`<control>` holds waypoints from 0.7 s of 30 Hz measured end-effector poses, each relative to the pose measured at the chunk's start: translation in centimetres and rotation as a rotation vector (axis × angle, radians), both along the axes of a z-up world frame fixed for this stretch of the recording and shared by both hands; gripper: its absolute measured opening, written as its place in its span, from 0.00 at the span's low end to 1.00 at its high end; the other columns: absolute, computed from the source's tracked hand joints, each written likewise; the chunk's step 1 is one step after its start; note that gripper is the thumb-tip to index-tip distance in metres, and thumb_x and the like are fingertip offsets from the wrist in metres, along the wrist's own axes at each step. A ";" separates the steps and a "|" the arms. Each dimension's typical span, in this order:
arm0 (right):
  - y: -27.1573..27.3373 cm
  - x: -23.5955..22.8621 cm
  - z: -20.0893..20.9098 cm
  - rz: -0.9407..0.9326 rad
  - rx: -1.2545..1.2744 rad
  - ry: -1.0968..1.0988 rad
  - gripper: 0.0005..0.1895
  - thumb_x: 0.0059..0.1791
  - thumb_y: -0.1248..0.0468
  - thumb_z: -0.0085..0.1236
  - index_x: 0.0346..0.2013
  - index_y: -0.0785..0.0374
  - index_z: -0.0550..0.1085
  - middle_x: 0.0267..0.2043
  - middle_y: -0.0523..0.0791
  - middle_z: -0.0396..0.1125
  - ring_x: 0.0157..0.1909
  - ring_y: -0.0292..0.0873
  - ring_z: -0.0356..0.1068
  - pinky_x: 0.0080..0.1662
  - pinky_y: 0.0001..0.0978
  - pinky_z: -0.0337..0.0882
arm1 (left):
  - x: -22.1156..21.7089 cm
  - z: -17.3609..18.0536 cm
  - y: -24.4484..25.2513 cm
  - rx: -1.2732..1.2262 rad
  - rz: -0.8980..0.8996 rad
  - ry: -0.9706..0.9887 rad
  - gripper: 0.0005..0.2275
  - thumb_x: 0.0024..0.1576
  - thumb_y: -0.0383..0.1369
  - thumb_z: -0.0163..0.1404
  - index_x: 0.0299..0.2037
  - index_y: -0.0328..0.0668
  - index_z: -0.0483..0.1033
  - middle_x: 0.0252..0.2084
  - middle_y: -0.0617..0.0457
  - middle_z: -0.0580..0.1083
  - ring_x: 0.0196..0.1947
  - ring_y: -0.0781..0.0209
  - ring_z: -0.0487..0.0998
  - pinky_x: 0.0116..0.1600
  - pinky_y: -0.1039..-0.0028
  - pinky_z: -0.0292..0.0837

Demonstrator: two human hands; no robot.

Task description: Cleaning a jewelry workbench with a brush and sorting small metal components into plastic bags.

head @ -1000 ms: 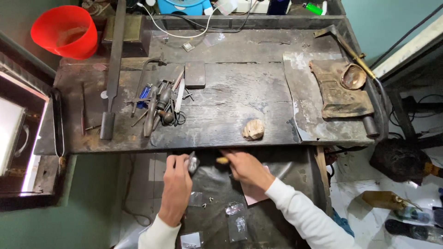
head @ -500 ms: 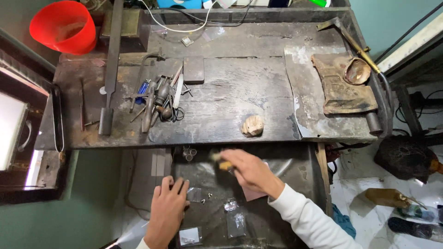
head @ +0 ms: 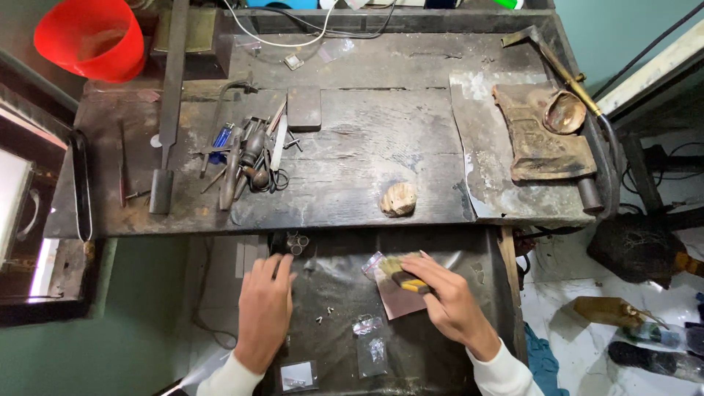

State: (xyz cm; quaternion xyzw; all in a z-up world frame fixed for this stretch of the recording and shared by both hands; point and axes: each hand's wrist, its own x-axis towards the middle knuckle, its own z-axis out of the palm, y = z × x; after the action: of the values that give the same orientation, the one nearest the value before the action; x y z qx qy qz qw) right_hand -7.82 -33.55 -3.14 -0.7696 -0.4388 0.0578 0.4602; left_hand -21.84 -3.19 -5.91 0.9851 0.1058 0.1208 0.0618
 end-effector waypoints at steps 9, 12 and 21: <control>-1.9 -1.9 0.5 -0.143 0.008 0.056 0.28 0.40 0.76 0.43 0.55 0.68 0.76 0.60 0.53 0.72 0.65 0.53 0.71 0.71 0.48 0.64 | -8.3 -7.9 -2.8 -0.017 -0.197 0.605 0.25 0.44 0.33 0.64 0.51 0.41 0.69 0.49 0.44 0.70 0.50 0.45 0.68 0.46 0.59 0.75; -1.4 -2.3 1.0 -0.152 0.013 0.058 0.29 0.39 0.77 0.43 0.53 0.69 0.76 0.60 0.53 0.72 0.65 0.53 0.71 0.70 0.47 0.65 | -10.8 -11.2 -3.3 0.255 -0.243 0.414 0.16 0.45 0.34 0.55 0.44 0.43 0.72 0.46 0.49 0.68 0.51 0.46 0.68 0.41 0.64 0.65; -1.1 -2.2 2.0 -0.094 0.016 0.050 0.28 0.40 0.78 0.46 0.55 0.69 0.75 0.60 0.53 0.72 0.64 0.53 0.71 0.68 0.44 0.66 | -14.1 -18.0 -2.6 0.134 -0.474 0.461 0.12 0.64 0.37 0.47 0.32 0.43 0.78 0.34 0.48 0.73 0.53 0.40 0.66 0.46 0.53 0.60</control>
State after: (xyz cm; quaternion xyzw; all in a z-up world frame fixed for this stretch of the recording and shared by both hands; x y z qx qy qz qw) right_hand -10.03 -34.64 -1.15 -0.7840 -0.3911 0.0519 0.4793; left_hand -35.96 -5.81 -23.87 0.9855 -0.1233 -0.1163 -0.0023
